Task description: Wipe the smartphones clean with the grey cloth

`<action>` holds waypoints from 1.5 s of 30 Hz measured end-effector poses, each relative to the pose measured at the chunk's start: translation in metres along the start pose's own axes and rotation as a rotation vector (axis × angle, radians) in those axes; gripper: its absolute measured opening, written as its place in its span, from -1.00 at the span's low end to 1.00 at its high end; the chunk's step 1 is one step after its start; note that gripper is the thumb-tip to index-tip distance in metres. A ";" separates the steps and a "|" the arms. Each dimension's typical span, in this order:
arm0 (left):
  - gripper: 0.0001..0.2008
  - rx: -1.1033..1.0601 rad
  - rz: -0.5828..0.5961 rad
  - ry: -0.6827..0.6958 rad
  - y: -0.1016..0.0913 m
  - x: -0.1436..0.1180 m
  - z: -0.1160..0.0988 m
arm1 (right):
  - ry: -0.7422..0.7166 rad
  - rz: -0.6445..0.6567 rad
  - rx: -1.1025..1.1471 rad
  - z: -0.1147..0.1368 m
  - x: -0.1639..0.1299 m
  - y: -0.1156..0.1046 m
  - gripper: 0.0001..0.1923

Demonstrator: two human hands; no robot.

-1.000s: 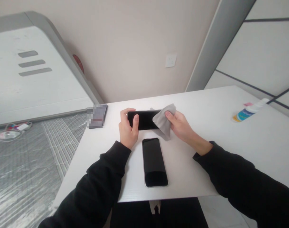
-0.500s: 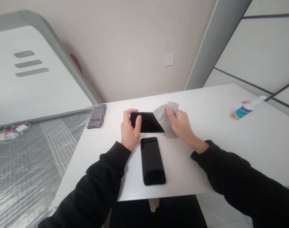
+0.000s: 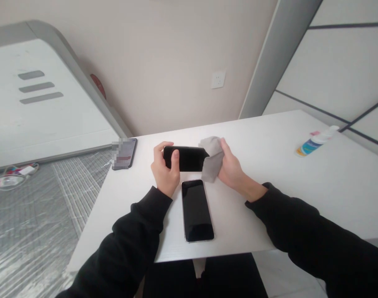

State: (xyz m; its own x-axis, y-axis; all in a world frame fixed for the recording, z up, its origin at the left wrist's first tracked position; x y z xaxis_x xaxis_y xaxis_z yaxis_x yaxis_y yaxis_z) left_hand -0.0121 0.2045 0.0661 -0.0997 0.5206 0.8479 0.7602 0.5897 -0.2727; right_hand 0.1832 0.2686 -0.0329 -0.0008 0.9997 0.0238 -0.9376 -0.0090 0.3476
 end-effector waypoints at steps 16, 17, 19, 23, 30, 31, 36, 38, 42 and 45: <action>-0.13 -0.398 0.497 0.084 0.046 -0.011 -0.028 | -0.069 -0.204 -0.306 0.006 0.006 -0.036 -0.30; -0.13 -0.430 0.497 0.111 0.046 -0.011 -0.031 | -0.067 -0.188 -0.317 0.006 0.005 -0.033 -0.30; -0.17 -0.499 0.492 0.120 0.048 -0.013 -0.034 | -0.078 -0.153 -0.332 0.007 0.002 -0.026 -0.33; -0.18 -0.538 0.429 0.092 0.045 -0.013 -0.035 | -0.144 -0.106 -0.306 0.013 -0.006 -0.012 -0.37; -0.09 -0.523 0.178 0.029 0.025 0.001 -0.018 | -0.087 -0.034 0.027 0.015 0.004 -0.008 -0.36; -0.08 -0.519 0.136 0.024 0.022 0.002 -0.013 | -0.058 0.025 0.096 0.017 0.006 -0.003 -0.39; -0.09 -0.543 0.026 0.019 0.009 0.005 0.004 | 0.078 0.213 0.278 0.023 0.000 0.010 -0.47; -0.10 -0.549 0.057 0.016 0.011 0.003 0.008 | 0.120 0.237 0.262 0.025 -0.005 0.012 -0.49; -0.14 -0.474 0.159 -0.035 0.022 -0.002 0.016 | 0.037 0.257 0.113 0.044 -0.012 0.021 -0.50; -0.16 -0.432 0.203 -0.083 0.029 -0.005 0.021 | -0.149 0.246 -0.168 0.067 -0.015 0.042 -0.29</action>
State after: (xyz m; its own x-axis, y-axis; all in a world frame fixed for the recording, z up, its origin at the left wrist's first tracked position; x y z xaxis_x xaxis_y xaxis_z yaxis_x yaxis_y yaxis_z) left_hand -0.0031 0.2317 0.0440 0.0411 0.6562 0.7534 0.9649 0.1696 -0.2004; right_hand 0.1671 0.2517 0.0446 -0.1954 0.9537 0.2287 -0.9599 -0.2338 0.1548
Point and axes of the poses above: each hand's wrist, its own x-axis towards the middle knuckle, its own y-axis out of the palm, z = x × y, the point moved 10 cm from there along x, towards the middle knuckle, and after that the axes turned 3 degrees about y, right-handed, at the moved point
